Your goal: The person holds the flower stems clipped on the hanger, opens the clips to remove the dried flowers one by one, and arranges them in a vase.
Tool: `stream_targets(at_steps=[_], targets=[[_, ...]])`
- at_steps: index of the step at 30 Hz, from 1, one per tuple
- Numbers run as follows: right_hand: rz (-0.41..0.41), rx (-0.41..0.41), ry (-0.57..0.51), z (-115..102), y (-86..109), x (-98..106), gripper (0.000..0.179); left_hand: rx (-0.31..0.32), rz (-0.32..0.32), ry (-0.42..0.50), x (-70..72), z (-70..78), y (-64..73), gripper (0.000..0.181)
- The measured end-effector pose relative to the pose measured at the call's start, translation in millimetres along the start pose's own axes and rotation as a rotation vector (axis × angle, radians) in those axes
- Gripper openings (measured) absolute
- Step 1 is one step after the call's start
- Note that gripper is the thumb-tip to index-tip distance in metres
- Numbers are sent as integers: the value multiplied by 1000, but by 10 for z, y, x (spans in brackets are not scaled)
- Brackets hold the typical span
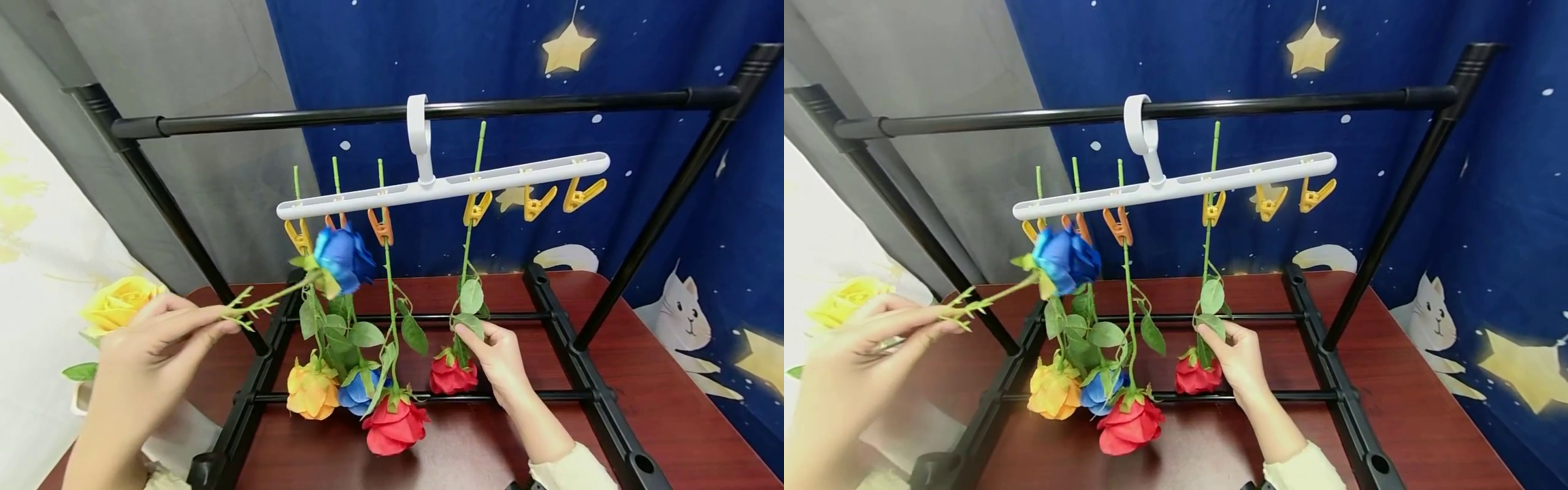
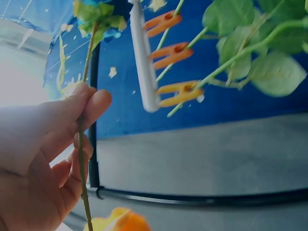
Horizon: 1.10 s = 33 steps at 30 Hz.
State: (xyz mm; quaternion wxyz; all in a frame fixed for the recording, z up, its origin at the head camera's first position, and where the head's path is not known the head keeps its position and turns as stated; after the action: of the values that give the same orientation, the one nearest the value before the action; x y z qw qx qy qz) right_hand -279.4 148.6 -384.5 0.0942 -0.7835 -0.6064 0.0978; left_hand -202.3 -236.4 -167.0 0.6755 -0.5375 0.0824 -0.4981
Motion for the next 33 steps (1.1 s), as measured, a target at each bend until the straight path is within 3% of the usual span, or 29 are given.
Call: stream_targets(at_steps=[3, 9, 18, 25, 30, 33], targets=[[-17, 1, -6, 0, -12, -14, 27, 58, 75, 42, 166, -10, -11, 48], [-37, -7, -10, 20, -28, 6, 21, 149, 190, 213, 377, -14, -17, 9], [-85, -2, -31, 15, -69, 17, 7, 248, 290, 344, 457, -130, 81, 7], [-122, -15, -38, 20, -74, 3, 11, 267, 314, 581, 516, -292, 248, 13], [-146, -17, -48, 22, -79, -1, 9, 329, 366, 470, 603, -339, 347, 14], [-161, -21, -49, 26, -88, -10, 10, 405, 396, 278, 678, -360, 426, 14]])
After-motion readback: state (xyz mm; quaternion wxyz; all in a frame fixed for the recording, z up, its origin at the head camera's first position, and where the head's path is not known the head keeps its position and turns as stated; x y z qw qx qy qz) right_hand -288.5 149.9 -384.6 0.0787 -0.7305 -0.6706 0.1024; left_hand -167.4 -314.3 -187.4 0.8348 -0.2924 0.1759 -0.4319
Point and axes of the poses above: each hand's wrist, its own y-axis away from the middle knuckle, its own x-axis out of the back of the hand, z = x × y, the point moved 10 cm from there along -y, towards the middle knuckle, and after that the axes turned 12 degrees about x, right-handed, at the moved point
